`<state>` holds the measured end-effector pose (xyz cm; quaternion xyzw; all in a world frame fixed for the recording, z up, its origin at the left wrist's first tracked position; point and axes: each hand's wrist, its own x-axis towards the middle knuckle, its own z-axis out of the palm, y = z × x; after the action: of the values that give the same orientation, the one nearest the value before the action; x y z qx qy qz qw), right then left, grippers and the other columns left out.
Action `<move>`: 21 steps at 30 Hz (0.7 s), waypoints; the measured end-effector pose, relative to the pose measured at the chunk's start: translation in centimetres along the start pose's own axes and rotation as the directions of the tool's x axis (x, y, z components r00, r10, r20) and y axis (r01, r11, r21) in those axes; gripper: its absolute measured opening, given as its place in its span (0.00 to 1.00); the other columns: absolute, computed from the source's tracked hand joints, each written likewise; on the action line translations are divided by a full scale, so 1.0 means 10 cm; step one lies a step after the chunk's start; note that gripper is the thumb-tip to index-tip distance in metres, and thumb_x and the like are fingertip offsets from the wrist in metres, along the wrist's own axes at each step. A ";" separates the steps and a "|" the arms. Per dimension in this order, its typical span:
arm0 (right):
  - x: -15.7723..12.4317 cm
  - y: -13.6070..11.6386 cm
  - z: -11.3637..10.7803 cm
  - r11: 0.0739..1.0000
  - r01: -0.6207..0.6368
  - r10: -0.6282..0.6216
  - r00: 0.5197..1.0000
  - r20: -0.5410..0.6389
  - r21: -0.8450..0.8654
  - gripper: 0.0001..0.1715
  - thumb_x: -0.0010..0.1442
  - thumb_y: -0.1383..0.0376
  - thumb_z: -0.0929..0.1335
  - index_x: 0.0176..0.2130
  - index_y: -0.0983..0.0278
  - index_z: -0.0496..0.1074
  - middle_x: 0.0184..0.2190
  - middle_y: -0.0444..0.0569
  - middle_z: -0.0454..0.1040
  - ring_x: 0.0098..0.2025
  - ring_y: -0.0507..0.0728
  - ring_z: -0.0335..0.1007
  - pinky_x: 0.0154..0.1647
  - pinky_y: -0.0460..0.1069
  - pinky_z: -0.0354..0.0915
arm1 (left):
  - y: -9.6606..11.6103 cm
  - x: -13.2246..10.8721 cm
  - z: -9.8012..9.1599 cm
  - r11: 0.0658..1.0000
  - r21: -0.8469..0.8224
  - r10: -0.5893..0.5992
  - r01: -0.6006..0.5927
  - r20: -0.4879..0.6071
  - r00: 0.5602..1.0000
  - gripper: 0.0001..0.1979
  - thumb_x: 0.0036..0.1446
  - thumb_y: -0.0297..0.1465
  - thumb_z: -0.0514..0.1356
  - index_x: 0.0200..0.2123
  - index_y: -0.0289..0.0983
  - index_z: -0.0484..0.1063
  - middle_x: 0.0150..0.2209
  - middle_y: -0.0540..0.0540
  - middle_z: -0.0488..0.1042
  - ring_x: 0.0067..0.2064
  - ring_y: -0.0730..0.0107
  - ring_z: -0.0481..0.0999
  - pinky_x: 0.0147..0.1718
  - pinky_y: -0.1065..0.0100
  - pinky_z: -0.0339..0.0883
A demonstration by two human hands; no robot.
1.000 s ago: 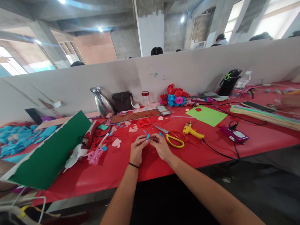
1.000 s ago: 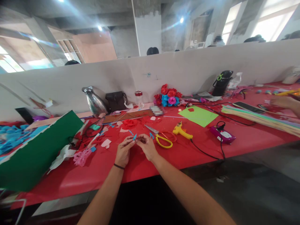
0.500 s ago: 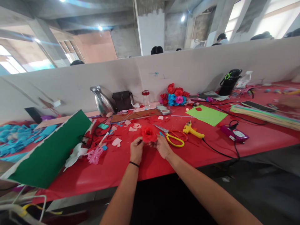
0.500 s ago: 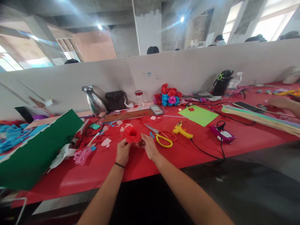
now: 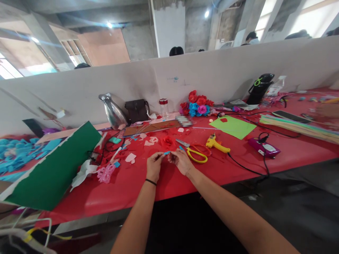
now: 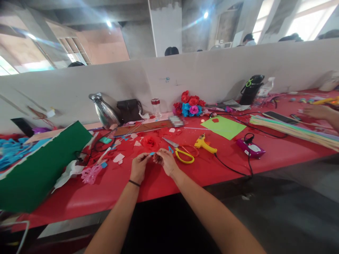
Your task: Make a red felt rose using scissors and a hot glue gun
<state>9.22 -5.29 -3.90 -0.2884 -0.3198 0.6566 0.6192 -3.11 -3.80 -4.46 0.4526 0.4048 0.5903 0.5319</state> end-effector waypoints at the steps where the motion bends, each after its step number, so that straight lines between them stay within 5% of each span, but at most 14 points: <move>1: 0.00 0.00 -0.01 1.000 0.009 -0.009 1.000 -0.006 0.006 0.09 0.45 0.60 0.71 0.22 0.63 0.69 0.18 0.42 0.72 0.21 0.49 0.64 0.24 0.45 0.60 | 0.01 0.00 0.00 1.000 -0.016 -0.012 0.012 0.004 1.000 0.06 0.38 0.29 0.68 0.23 0.36 0.76 0.24 0.52 0.74 0.29 0.75 0.68 0.33 0.72 0.60; 6: 0.02 -0.01 -0.02 0.999 0.034 -0.034 0.999 -0.028 -0.008 0.07 0.43 0.63 0.72 0.24 0.61 0.71 0.20 0.39 0.71 0.21 0.48 0.63 0.25 0.44 0.59 | 0.07 -0.04 -0.03 0.982 -0.122 -0.125 0.141 0.135 0.983 0.12 0.37 0.36 0.70 0.21 0.34 0.73 0.21 0.51 0.71 0.26 0.75 0.68 0.30 0.71 0.62; 11: -0.01 -0.02 0.01 0.997 0.014 -0.014 1.000 0.002 -0.076 0.06 0.42 0.64 0.73 0.25 0.62 0.75 0.21 0.42 0.73 0.23 0.49 0.64 0.26 0.45 0.60 | 0.13 -0.09 -0.09 0.833 -0.302 -0.301 0.464 0.457 0.837 0.13 0.35 0.30 0.72 0.23 0.32 0.72 0.24 0.50 0.70 0.28 0.77 0.68 0.32 0.72 0.64; 21: -0.02 -0.08 -0.01 0.993 0.021 -0.018 0.999 0.031 -0.112 0.06 0.41 0.64 0.74 0.25 0.61 0.77 0.24 0.43 0.75 0.24 0.49 0.62 0.28 0.46 0.58 | 0.14 -0.08 -0.15 0.732 -0.225 -0.424 0.644 0.589 0.688 0.13 0.34 0.26 0.72 0.22 0.31 0.71 0.20 0.50 0.66 0.25 0.81 0.65 0.24 0.78 0.57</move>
<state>9.82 -5.51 -3.37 -0.3098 -0.3683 0.6356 0.6037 -4.88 -4.70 -3.56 0.3234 0.2342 0.3376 0.8524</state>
